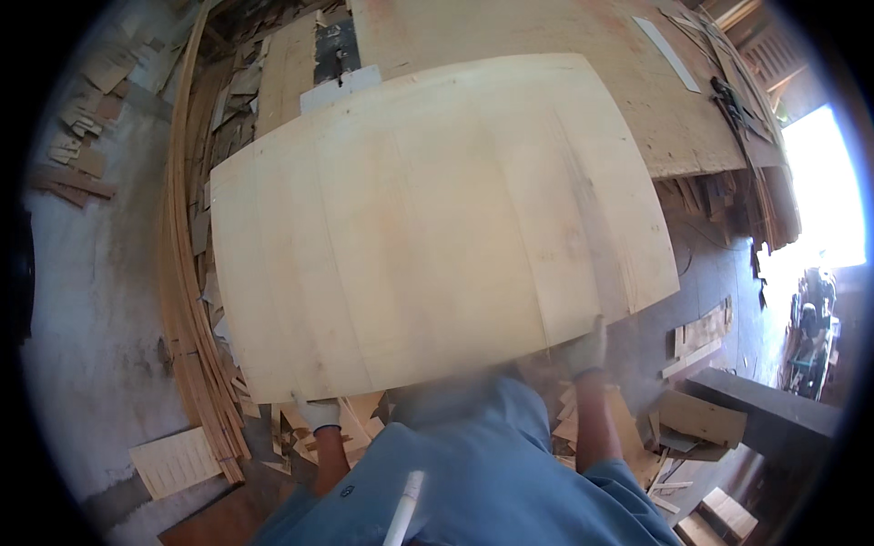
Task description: The person marks a large plywood sheet with a pencil, then uses a nail gun to attach a thin wooden strip along one edge. The person flips the panel and continues nailing the strip to secure it.
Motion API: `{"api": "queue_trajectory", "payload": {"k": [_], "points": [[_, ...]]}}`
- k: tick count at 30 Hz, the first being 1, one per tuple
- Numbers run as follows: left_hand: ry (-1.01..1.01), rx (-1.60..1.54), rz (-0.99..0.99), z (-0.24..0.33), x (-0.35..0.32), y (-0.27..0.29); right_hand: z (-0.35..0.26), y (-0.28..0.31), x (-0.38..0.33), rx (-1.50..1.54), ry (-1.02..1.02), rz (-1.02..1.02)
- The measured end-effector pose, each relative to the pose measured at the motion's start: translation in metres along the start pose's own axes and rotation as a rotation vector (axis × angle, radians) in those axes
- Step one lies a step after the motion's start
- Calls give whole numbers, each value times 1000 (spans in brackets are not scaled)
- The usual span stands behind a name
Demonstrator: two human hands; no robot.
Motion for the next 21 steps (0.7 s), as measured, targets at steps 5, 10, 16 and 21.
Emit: {"api": "queue_trajectory", "payload": {"k": [5,10,16,21], "points": [[-16,-4,26,-20,-6,-21,-47,17,40,-159,76,56],[-66,-13,172,-45,-7,-9,-60,33,81,-180,39,29],[-77,-47,133,-69,-19,1,-97,17,125,-280,22,-86],[60,-100,87,-77,-73,15,-128,-36,127,-337,-7,-34]]}}
Point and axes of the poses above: each hand's wrist, its own x-axis towards the middle knuckle, its own y-axis out of the back of the hand, z = x × y, the point moved 8 cm from there along x, towards the middle knuckle, and after that the axes turned 13 degrees about -y, right-handed, at the moved point
